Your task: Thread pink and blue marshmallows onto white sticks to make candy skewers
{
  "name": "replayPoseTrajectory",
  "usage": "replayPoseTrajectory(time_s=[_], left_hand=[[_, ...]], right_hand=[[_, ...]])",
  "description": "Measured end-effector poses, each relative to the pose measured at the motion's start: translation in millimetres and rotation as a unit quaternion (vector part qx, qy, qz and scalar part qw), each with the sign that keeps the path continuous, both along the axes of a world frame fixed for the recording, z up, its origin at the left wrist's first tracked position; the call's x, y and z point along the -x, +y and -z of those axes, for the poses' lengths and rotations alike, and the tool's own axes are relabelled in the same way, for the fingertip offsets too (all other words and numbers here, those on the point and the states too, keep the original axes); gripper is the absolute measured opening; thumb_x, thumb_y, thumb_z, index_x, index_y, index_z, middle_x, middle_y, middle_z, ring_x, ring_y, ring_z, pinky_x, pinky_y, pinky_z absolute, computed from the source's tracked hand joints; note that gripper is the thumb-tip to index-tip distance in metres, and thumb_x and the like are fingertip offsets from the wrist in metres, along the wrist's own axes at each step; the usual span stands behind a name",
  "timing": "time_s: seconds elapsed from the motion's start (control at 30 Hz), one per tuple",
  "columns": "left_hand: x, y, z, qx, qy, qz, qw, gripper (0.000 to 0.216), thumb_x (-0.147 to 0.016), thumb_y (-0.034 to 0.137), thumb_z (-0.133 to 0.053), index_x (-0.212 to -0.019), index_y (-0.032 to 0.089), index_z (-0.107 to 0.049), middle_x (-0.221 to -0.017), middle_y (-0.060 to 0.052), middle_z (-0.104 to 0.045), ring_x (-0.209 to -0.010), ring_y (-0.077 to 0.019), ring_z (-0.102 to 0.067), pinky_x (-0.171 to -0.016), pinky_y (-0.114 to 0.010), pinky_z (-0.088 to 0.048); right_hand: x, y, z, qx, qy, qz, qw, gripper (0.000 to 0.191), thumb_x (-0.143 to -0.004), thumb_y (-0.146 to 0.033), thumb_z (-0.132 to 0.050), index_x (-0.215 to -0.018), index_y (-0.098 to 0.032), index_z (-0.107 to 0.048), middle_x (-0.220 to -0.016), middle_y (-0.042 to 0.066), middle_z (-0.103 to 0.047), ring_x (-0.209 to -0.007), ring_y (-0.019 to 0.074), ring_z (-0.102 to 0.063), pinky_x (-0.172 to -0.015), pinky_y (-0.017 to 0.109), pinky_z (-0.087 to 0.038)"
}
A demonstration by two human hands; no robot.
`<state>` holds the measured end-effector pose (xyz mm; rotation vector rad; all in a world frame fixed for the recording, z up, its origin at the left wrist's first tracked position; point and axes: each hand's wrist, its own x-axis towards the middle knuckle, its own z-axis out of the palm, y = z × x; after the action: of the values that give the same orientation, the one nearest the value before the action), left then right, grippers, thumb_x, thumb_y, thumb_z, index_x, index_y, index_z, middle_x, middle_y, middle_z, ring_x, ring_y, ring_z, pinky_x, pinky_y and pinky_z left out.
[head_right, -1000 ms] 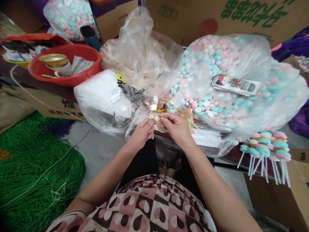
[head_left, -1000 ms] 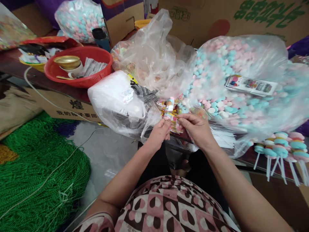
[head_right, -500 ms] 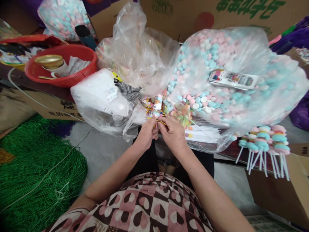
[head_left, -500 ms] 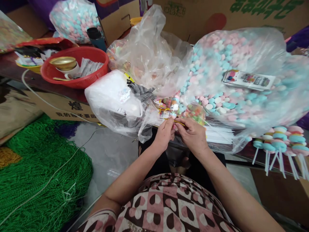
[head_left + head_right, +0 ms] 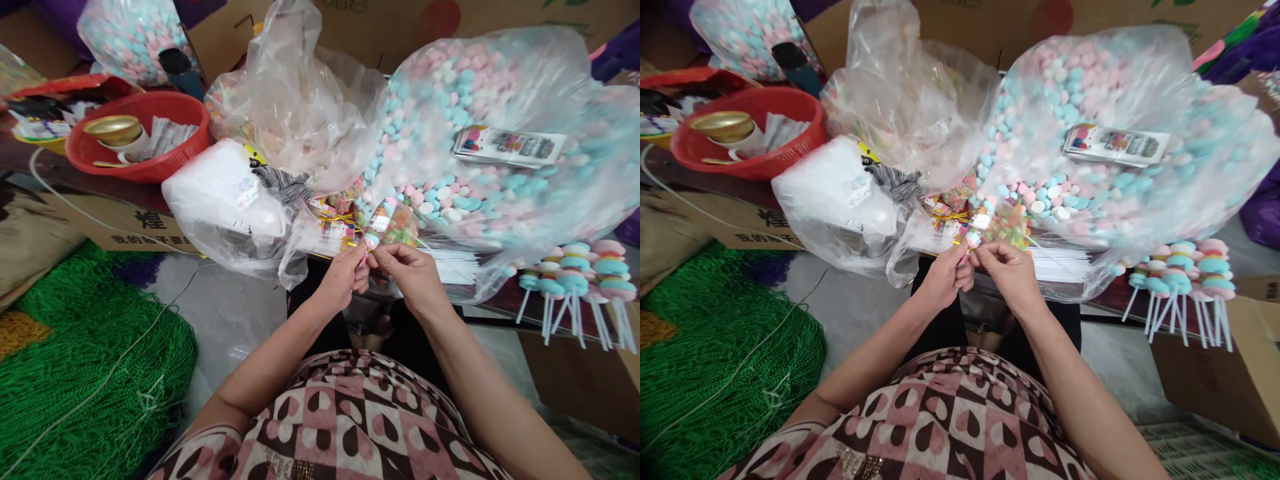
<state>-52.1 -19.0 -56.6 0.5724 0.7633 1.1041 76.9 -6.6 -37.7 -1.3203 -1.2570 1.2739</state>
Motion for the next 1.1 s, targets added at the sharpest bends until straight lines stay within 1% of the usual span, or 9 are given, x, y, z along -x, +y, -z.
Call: replayPoseTrajectory(time_s=[0.17,0.27,0.37,0.43,0.5,0.67,0.8,0.97,1.1], left_hand=[[7.5,-3.4,2.2,0.043,-0.067,0.132,0.988,0.044,-0.085,0.053,-0.056,-0.063,0.016,-0.054,-0.040,0.011,-0.022,-0.030,-0.0041,-0.018,-0.036,-0.019,-0.027],[10.4,-8.3,4.8,0.058,-0.089,0.202,0.974,0.044,-0.086,0.053,-0.054,-0.064,0.015,-0.057,-0.038,0.011,-0.021,-0.030,-0.0057,-0.018,-0.036,-0.021,-0.029],[9.8,-13.3,6.5,0.086,-0.110,0.288,0.947,0.045,-0.086,0.054,-0.053,-0.063,0.016,-0.057,-0.038,0.011,-0.020,-0.029,-0.0068,-0.017,-0.035,-0.022,-0.025],[8.1,-15.8,6.7,0.103,-0.135,0.323,0.931,0.045,-0.086,0.054,-0.053,-0.061,0.017,-0.055,-0.038,0.011,-0.020,-0.028,-0.0072,-0.016,-0.034,-0.023,-0.024],[5.3,-17.8,5.9,0.105,-0.158,0.335,0.923,0.044,-0.085,0.054,-0.054,-0.060,0.018,-0.053,-0.037,0.011,-0.020,-0.028,-0.0073,-0.016,-0.034,-0.023,-0.024],[-9.2,-20.9,-0.4,0.107,-0.143,0.246,0.953,0.048,-0.082,0.061,-0.058,-0.062,0.019,-0.049,-0.035,0.011,-0.023,-0.029,-0.0068,-0.017,-0.036,-0.022,-0.025],[-25.4,-20.7,-4.3,0.123,-0.098,0.121,0.980,0.056,-0.069,0.071,-0.065,-0.062,0.020,-0.044,-0.036,0.012,-0.026,-0.030,-0.0052,-0.020,-0.036,-0.021,-0.026],[-38.7,-16.0,0.1,0.069,-0.031,-0.011,0.997,0.061,-0.063,0.077,-0.064,-0.064,0.020,-0.043,-0.038,0.012,-0.028,-0.031,-0.0039,-0.022,-0.037,-0.021,-0.030],[-37.3,-14.2,6.6,0.001,0.084,-0.054,0.995,0.058,-0.071,0.076,-0.057,-0.064,0.020,-0.042,-0.040,0.011,-0.028,-0.034,-0.0050,-0.026,-0.040,-0.022,-0.029]], right_hand=[[-9.7,-3.5,-2.8,0.041,0.012,-0.057,0.997,0.028,-0.069,-0.044,-0.078,-0.065,-0.018,-0.068,-0.061,-0.002,-0.063,-0.057,0.0101,-0.051,-0.061,0.025,-0.045],[-18.1,-7.0,1.1,0.048,0.053,-0.065,0.995,0.031,-0.063,-0.044,-0.083,-0.079,-0.021,-0.071,-0.074,0.000,-0.069,-0.069,0.0142,-0.060,-0.069,0.027,-0.050],[-29.1,-9.8,9.1,0.080,0.094,-0.138,0.983,0.033,-0.063,-0.043,-0.084,-0.086,-0.022,-0.074,-0.089,0.004,-0.073,-0.081,0.0193,-0.066,-0.079,0.032,-0.052],[-35.6,-11.3,14.8,0.100,0.097,-0.188,0.972,0.029,-0.064,-0.046,-0.083,-0.075,-0.020,-0.075,-0.077,0.006,-0.073,-0.071,0.0198,-0.065,-0.073,0.034,-0.053],[-38.5,-12.6,19.6,0.100,0.102,-0.184,0.972,0.028,-0.061,-0.045,-0.085,-0.066,-0.020,-0.074,-0.066,0.005,-0.071,-0.060,0.0182,-0.062,-0.067,0.033,-0.052],[-29.6,-14.9,28.6,0.072,0.122,-0.036,0.989,0.030,-0.055,-0.046,-0.087,-0.060,-0.020,-0.074,-0.062,0.004,-0.070,-0.057,0.0153,-0.059,-0.060,0.029,-0.050],[-22.9,-15.8,32.2,-0.030,0.046,0.058,0.997,0.028,-0.063,-0.047,-0.082,-0.059,-0.021,-0.072,-0.061,0.003,-0.067,-0.059,0.0165,-0.060,-0.062,0.031,-0.052],[-23.0,-15.0,25.3,-0.226,-0.120,0.060,0.965,0.014,-0.078,-0.036,-0.071,-0.071,-0.024,-0.075,-0.075,0.004,-0.072,-0.075,0.0203,-0.065,-0.079,0.037,-0.052],[-22.4,-14.7,20.3,-0.249,-0.138,0.043,0.958,0.012,-0.080,-0.032,-0.068,-0.072,-0.024,-0.073,-0.075,0.003,-0.071,-0.074,0.0197,-0.065,-0.077,0.036,-0.051]])
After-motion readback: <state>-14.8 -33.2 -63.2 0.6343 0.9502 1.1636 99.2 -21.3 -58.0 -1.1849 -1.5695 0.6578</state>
